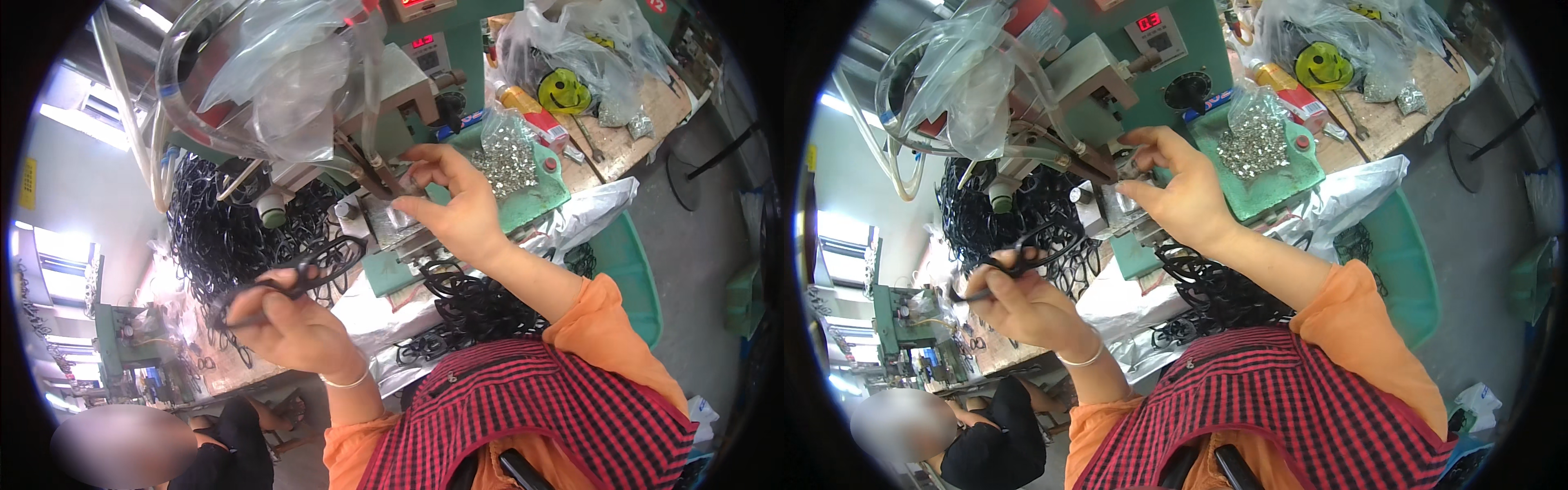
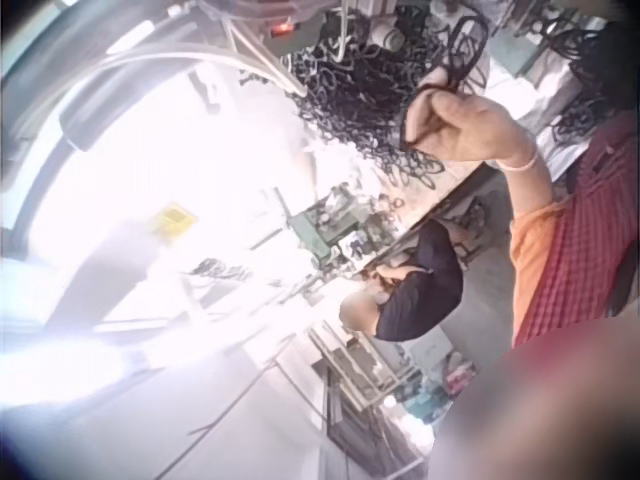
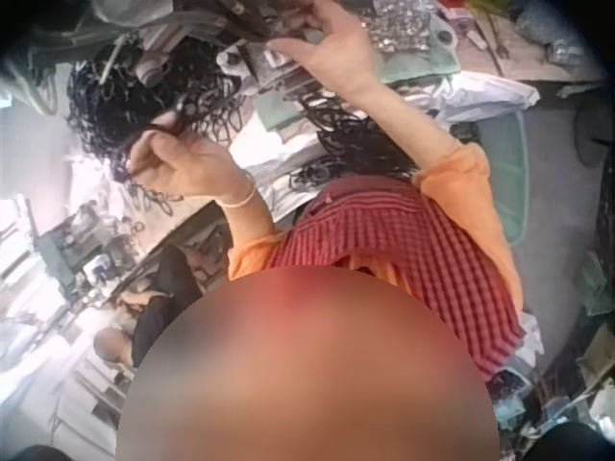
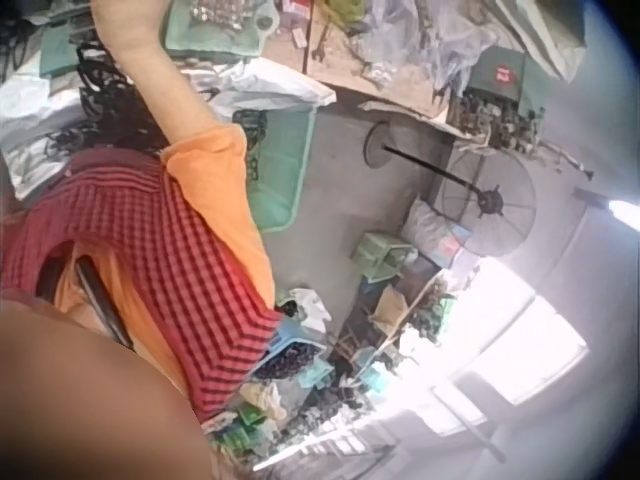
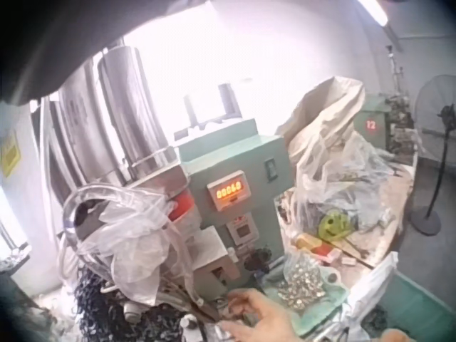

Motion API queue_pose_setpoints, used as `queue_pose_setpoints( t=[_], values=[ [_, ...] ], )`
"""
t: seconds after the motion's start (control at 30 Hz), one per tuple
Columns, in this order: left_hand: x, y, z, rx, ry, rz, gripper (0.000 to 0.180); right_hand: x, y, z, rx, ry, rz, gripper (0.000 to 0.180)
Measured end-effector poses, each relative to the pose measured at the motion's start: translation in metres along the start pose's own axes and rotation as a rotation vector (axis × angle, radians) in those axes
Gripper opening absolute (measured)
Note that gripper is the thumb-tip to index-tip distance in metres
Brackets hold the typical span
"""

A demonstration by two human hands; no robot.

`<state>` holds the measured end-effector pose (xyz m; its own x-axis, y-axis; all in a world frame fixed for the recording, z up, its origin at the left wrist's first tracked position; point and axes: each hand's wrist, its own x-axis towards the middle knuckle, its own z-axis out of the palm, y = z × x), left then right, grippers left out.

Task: The person repeatedly picks up black cable loops and small metal components, inserts them into a green press machine, and removes the assembled units. The process is continuous and repetitive throughout the clip.

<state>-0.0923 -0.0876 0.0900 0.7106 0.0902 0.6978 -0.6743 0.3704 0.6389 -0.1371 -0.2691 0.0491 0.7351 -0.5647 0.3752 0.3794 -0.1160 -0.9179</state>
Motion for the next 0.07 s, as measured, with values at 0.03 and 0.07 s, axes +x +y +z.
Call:
queue_pose_setpoints(
  t=[0.03,0.07],
  values=[
    [0.0108,0.0027,-0.0077,-0.044,0.001,-0.08,0.02,0.0006,0.0024,0.0003,0.046,-0.031,0.061,0.054],
    [0.016,0.0039,-0.0139,-0.022,0.001,-0.091,0.029,-0.0005,0.0056,-0.0002,0.093,-0.063,0.121,0.06]
  ],
)
